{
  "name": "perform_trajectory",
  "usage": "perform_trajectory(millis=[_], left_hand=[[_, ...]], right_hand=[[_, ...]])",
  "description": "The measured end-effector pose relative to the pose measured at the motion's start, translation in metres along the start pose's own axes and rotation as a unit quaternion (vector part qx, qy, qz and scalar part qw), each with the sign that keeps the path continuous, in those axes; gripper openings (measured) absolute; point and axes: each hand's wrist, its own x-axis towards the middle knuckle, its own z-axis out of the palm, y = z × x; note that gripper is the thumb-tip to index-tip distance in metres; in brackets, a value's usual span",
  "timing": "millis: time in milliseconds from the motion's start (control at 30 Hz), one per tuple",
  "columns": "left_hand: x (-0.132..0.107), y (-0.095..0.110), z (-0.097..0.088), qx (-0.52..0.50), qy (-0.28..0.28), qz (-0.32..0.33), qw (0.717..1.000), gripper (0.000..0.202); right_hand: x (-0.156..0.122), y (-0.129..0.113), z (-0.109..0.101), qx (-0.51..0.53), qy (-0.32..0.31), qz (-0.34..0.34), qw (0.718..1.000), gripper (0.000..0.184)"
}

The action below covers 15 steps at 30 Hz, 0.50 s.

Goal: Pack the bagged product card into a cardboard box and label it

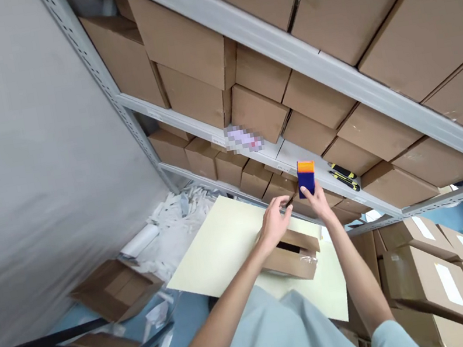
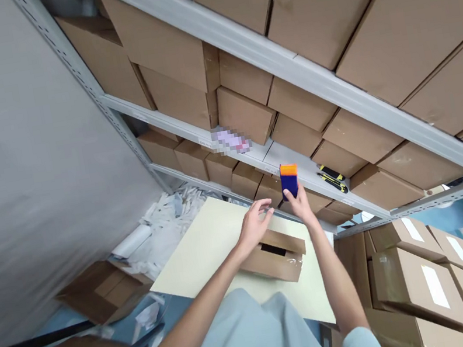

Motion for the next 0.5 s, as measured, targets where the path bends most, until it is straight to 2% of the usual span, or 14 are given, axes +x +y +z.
perform_trajectory(millis=[33,100,200,367,500], left_hand=[[-0.007,-0.001,-0.002,-0.013,-0.005,-0.003,1.000,0.024],[-0.021,-0.001,-0.005,-0.033,-0.023,-0.010,0.999,0.023],[-0.039,0.002,-0.007,-0.047,-0.043,-0.025,0.998,0.021],[-0.054,0.018,-0.016,-0.056,-0.036,-0.020,0.998,0.020],[-0.055,0.029,-0.035,-0.047,-0.075,0.012,0.996,0.021]], right_hand=[[-0.024,-0.001,0.008,0.092,-0.002,0.000,0.996,0.052],[-0.067,-0.007,0.022,0.207,-0.006,0.018,0.978,0.054],[-0.105,-0.023,0.034,0.253,0.026,0.051,0.966,0.058],[-0.121,-0.049,0.029,0.246,0.048,0.046,0.967,0.052],[-0.133,-0.057,0.030,0.243,0.035,0.043,0.968,0.044]])
